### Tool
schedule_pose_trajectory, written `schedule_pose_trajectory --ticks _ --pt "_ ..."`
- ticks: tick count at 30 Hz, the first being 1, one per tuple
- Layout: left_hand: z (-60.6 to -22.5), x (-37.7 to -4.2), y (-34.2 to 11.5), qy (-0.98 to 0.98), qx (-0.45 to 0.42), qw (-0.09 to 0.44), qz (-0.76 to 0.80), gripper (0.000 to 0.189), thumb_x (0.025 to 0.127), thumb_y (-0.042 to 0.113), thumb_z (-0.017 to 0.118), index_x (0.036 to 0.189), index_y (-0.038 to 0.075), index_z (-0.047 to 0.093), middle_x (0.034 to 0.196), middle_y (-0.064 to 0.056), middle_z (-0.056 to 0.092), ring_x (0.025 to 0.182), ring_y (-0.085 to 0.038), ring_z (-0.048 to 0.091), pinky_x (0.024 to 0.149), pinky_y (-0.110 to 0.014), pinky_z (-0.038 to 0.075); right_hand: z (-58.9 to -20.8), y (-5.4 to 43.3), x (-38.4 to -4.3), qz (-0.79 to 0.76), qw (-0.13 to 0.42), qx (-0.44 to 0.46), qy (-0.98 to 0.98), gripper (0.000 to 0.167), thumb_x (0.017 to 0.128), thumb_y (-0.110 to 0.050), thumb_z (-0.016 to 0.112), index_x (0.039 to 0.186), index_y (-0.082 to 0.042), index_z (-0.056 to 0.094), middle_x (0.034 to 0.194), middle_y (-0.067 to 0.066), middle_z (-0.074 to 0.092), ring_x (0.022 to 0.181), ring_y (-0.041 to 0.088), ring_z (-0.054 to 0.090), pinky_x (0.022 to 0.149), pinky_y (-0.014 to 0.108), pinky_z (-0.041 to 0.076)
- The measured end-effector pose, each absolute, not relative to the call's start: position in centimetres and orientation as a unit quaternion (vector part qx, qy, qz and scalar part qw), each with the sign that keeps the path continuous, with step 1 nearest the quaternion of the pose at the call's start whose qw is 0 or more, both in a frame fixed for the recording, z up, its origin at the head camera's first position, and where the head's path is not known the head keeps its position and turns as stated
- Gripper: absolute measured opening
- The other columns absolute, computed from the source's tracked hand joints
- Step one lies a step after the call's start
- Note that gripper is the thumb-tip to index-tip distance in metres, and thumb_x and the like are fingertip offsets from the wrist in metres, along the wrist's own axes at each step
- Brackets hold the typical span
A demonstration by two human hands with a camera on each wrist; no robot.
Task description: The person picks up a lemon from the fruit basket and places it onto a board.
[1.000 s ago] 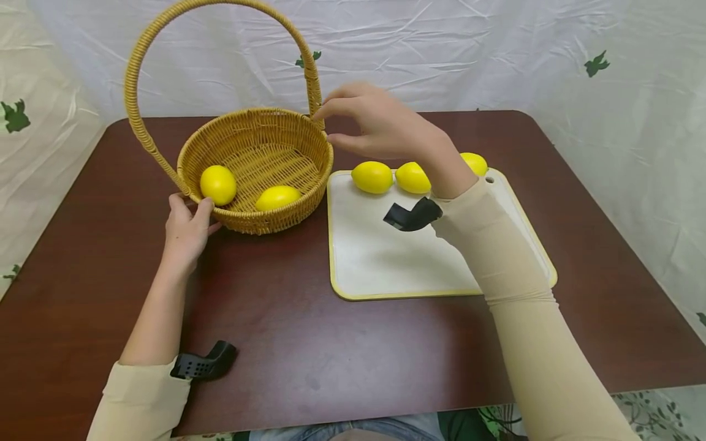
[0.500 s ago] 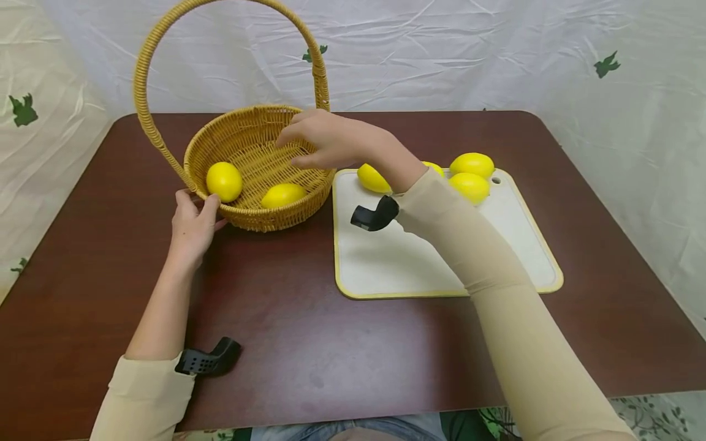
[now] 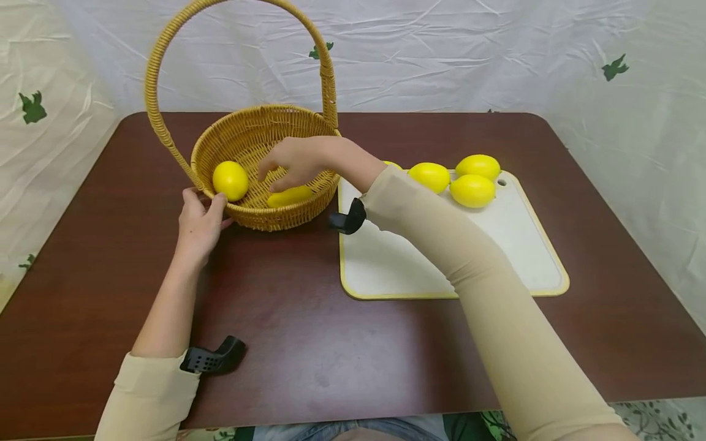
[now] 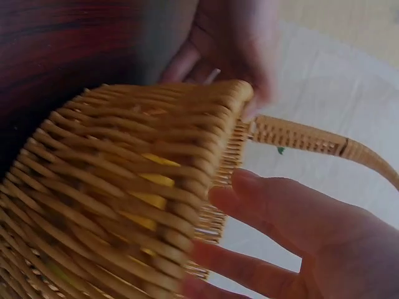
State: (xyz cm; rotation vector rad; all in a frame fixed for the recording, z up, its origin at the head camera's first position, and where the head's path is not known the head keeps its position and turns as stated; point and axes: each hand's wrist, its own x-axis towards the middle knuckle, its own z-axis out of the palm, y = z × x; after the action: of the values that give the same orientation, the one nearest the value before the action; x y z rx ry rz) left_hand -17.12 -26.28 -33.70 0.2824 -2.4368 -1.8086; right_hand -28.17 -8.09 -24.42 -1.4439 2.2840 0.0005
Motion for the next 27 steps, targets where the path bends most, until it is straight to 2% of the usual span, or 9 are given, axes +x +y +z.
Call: schedule_pose_trajectory --ticks 6,15,20,27 --pt "-33.6 -17.2 -26.2 -0.804 0.089 0.050 -0.586 0.050 0.094 0.030 0.039 0.128 -0.002 0.021 0.132 -0.021 0.032 0.117 -0.029 0.044 0.090 -0.038 0.048 -25.7 -8.4 -28.0 0.021 0.228 -0.538 0.811 0.040 0.094 -0.028 0.048 0.130 -0.012 0.051 0.132 0.002 0.048 0.124 0.020 0.038 0.106 0.031 0.030" --pt "-33.7 -17.1 -26.2 -0.803 0.091 0.049 -0.587 0.050 0.094 0.029 0.039 0.129 -0.002 0.021 0.132 -0.021 0.031 0.117 -0.029 0.043 0.090 -0.038 0.048 -26.8 -8.7 -27.9 0.006 0.255 -0.515 0.818 0.038 0.089 -0.012 0.051 0.127 -0.016 0.055 0.130 0.000 0.049 0.116 0.020 0.041 0.102 0.030 0.033" --pt "-33.7 -17.1 -26.2 -0.802 0.092 0.046 -0.588 0.051 0.094 0.029 0.038 0.129 -0.002 0.020 0.132 -0.021 0.031 0.117 -0.030 0.043 0.091 -0.038 0.048 -27.4 -8.7 -28.0 -0.006 0.256 -0.507 0.823 0.040 0.089 -0.011 0.052 0.128 -0.018 0.055 0.130 -0.002 0.049 0.114 0.019 0.042 0.100 0.029 0.034" --pt "-33.7 -17.0 -26.2 -0.803 0.091 0.046 -0.588 0.050 0.094 0.029 0.038 0.128 -0.003 0.020 0.134 -0.022 0.030 0.119 -0.031 0.042 0.090 -0.038 0.048 -27.9 -8.4 -28.2 -0.011 0.252 -0.515 0.819 0.042 0.091 -0.014 0.052 0.132 -0.022 0.050 0.136 -0.005 0.044 0.125 0.016 0.037 0.106 0.028 0.029"
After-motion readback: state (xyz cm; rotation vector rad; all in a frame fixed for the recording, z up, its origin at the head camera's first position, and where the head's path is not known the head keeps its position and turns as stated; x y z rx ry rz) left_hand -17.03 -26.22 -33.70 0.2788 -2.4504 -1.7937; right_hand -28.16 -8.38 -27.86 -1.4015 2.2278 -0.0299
